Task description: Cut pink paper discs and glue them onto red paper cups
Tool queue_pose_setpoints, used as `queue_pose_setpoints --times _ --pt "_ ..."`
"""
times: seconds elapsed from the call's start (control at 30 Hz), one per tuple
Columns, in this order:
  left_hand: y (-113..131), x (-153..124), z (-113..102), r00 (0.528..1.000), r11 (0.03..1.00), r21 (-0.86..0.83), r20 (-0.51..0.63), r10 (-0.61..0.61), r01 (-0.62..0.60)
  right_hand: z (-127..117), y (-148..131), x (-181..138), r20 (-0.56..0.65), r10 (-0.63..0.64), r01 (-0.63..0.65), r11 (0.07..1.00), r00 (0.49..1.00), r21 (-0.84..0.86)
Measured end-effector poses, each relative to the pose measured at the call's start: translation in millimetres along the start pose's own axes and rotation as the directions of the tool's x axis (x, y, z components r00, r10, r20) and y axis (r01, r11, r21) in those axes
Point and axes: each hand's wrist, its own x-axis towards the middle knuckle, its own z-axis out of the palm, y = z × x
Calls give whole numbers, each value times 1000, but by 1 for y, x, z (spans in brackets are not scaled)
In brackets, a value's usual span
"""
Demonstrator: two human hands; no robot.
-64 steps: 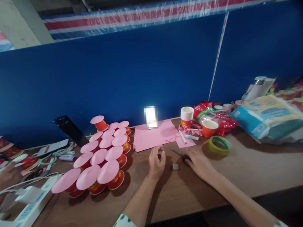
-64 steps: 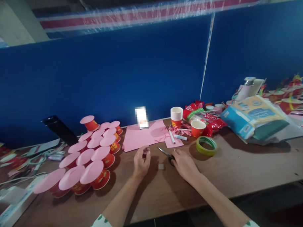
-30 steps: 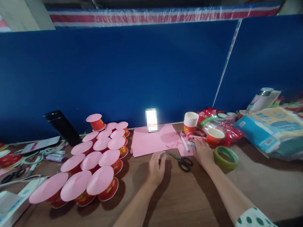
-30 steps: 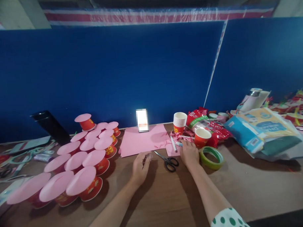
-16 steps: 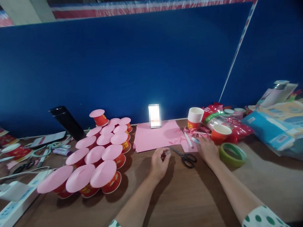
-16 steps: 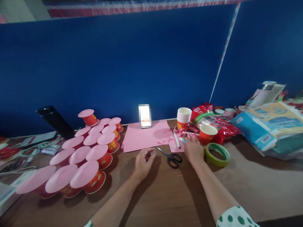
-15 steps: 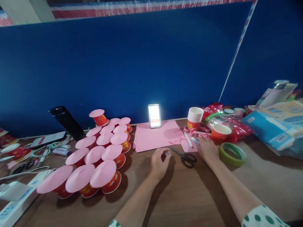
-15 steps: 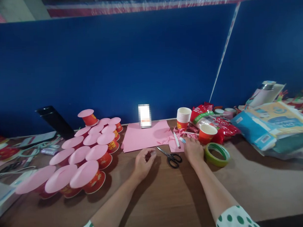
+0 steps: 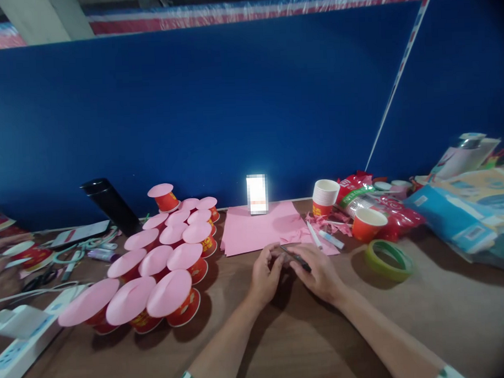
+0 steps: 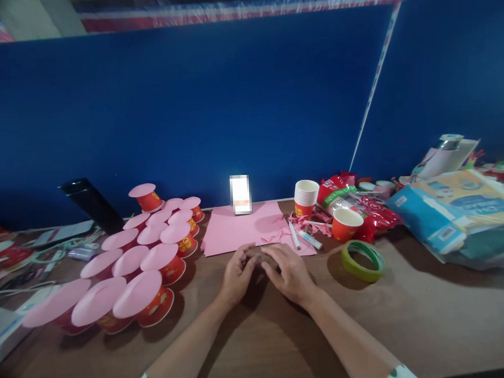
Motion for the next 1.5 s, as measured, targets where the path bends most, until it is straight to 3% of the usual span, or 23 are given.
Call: queue_pose_setpoints --times 0.1,0.37,0.57,0.73,0.87,1.0,1.1,1.2,1.3,1.5 --pt "-2 0 0 1000 999 -40 27 2 -1 9 -3 -1 24 -22 20 994 999 110" --pt "4 -3 6 992 993 -94 109 -61 72 9 7 -1 54 105 -113 977 993 182" --pt "2 -4 7 988 990 46 74 -139 136 -10 38 6 -158 276 -294 950 948 -103" --pt "4 -7 7 988 984 156 111 -108 90 -29 66 5 -231 450 -506 756 863 -416" --pt "3 -7 8 991 979 192 97 -89 69 -36 71 3 -310 471 -561 633 826 -533" --pt "0 -7 8 991 980 187 103 -87 67 -37 67 5 -313 540 -606 538 781 -586" --pt "-2 -7 8 992 980 192 107 -70 48 -37 65 6 -243 624 -614 491 743 -618" --pt "-2 -7 7 992 978 206 112 -63 39 -35 64 7 -185 651 -586 478 736 -654" --pt "-1 -7 7 991 977 209 116 -70 45 -35 65 7 -212 631 -590 479 746 -650" --pt "-2 -7 8 993 976 216 105 -59 35 -37 63 10 -206 716 -671 456 667 -585"
